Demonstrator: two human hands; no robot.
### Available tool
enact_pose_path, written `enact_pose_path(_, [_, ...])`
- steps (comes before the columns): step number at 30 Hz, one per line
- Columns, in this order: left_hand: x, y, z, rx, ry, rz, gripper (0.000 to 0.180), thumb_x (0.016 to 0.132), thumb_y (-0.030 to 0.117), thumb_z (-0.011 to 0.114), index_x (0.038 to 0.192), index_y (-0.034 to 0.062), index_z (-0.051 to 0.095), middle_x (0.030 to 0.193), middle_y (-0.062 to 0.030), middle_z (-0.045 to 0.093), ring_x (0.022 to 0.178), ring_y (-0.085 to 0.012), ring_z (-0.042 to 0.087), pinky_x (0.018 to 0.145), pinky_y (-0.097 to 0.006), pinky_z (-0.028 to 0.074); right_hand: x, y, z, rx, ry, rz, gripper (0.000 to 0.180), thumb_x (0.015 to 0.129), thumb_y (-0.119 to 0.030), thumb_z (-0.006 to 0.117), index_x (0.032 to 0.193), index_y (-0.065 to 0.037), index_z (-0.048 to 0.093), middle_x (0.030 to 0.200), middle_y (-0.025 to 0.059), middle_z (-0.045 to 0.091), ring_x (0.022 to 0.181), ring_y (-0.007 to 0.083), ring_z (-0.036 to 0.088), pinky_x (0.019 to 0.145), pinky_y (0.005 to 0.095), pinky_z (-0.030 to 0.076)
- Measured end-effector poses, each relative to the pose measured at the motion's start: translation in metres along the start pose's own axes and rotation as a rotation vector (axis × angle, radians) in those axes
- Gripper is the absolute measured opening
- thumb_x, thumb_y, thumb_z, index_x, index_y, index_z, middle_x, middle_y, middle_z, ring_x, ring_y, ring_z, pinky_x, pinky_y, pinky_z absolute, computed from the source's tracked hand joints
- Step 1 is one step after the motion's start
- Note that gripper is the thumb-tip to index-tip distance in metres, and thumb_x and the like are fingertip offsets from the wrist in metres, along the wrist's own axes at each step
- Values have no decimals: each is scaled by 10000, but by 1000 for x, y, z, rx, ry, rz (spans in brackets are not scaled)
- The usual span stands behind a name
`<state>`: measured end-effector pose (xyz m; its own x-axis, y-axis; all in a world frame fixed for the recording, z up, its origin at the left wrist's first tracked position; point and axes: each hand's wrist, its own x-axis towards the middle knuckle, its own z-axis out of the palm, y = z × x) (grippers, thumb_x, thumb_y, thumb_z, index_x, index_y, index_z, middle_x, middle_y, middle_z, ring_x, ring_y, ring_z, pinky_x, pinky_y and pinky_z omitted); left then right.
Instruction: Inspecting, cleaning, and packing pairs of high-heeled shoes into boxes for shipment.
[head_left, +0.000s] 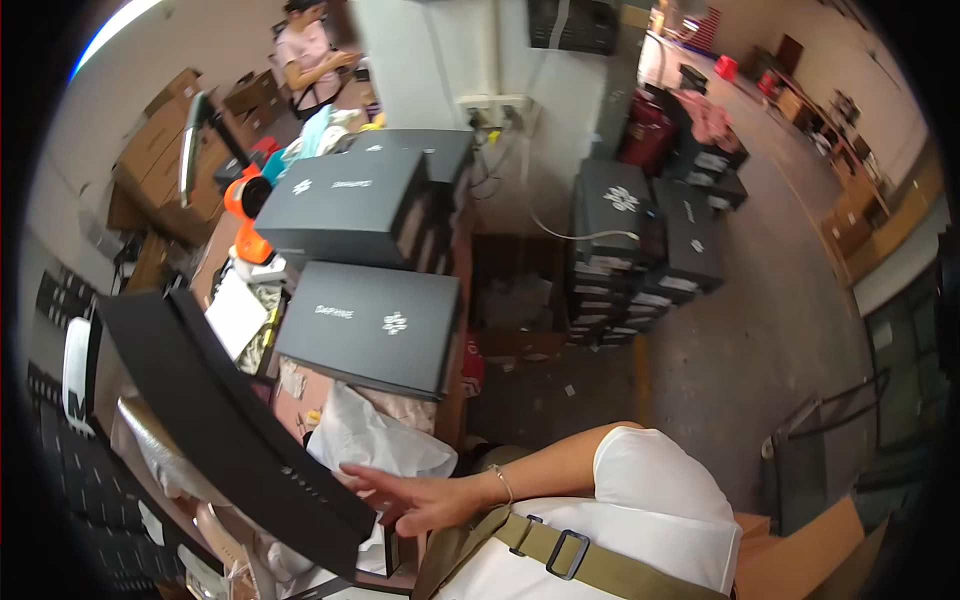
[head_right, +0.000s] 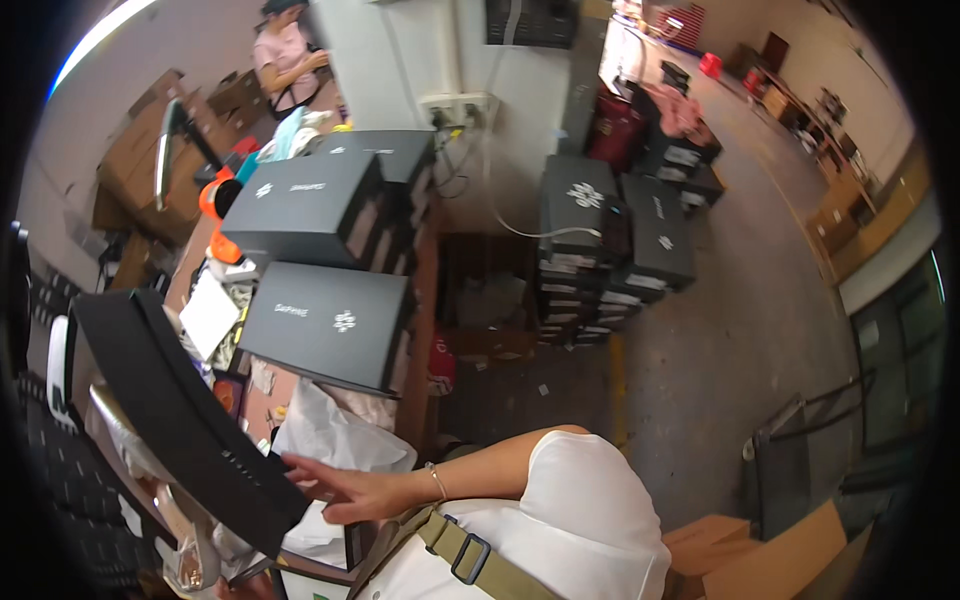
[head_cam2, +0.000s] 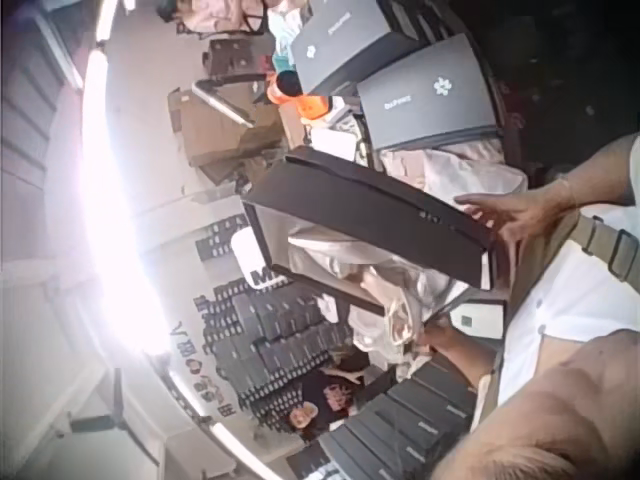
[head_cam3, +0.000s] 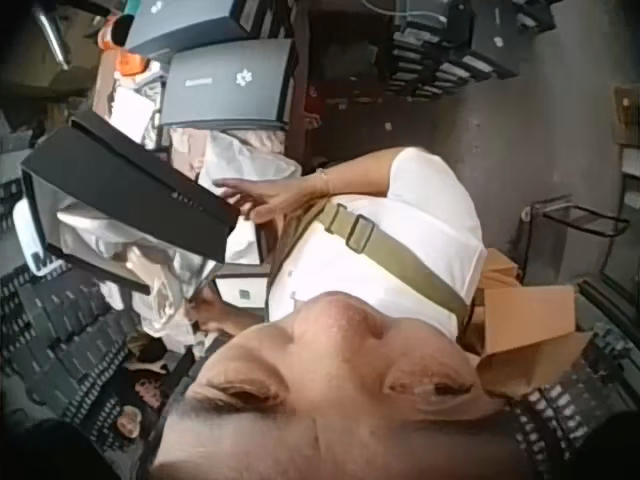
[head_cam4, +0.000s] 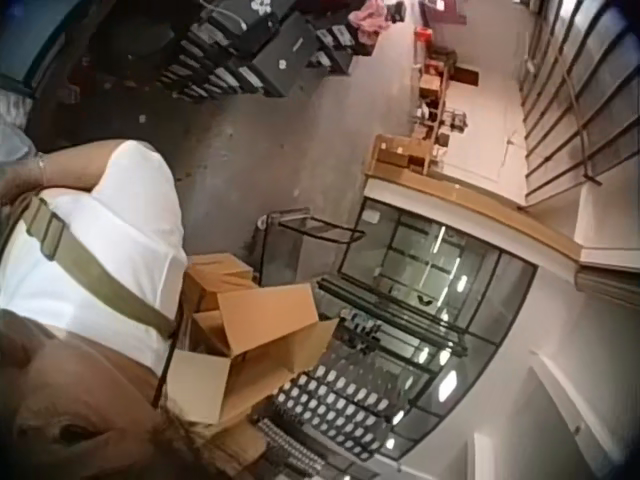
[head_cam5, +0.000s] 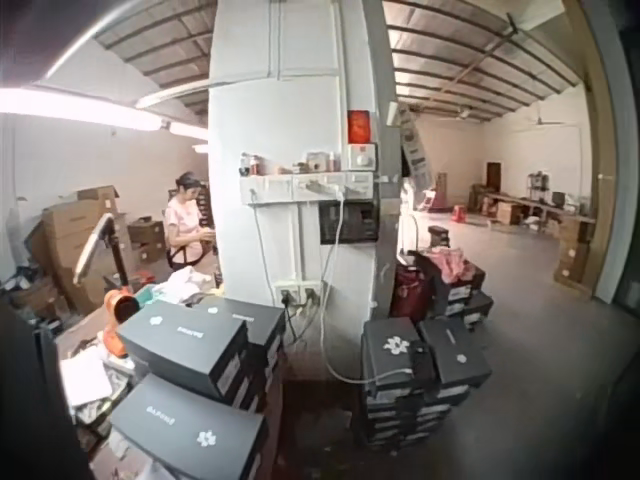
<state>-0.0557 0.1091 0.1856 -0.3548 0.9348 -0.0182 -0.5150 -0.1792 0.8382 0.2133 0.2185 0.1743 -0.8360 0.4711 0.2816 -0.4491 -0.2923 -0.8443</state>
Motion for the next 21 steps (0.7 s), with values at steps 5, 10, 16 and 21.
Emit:
enact_pose_path(5, [-9,-72,80,17,-363,-271,570,785,270,588,1294,47,461,1315,-138,478,1237,-322,434,1054,-496,309,-132,-42,0,-107,476,-178,919,874,-394,641,1488,-35,59,1416,121,344,1234,187,402,1019,304,354])
enact_pose_path(10, [-55,-151,138,-76,-458,-526,700,730,189,562,1382,43,354,1338,-153,453,1282,-332,399,1071,-495,299,-265,-72,13,154,834,-94,688,933,-293,578,1463,-39,221,1360,58,434,1202,123,423,1007,274,360])
enact_pose_path(16, [-113,-182,259,103,-511,-655,777,646,176,633,1344,-23,356,1272,-163,493,1174,-309,496,1012,-444,378,-361,-82,8,346,926,-279,610,945,-273,560,1435,-55,268,1326,25,448,1155,88,456,961,258,411])
enact_pose_path(21, [-128,-242,342,168,-661,-663,832,652,185,678,1378,-25,332,1332,-150,456,1268,-277,420,1087,-402,267,-459,-83,-44,-246,1140,-332,588,898,-115,576,1423,-72,314,1459,165,304,1324,258,338,1073,324,290])
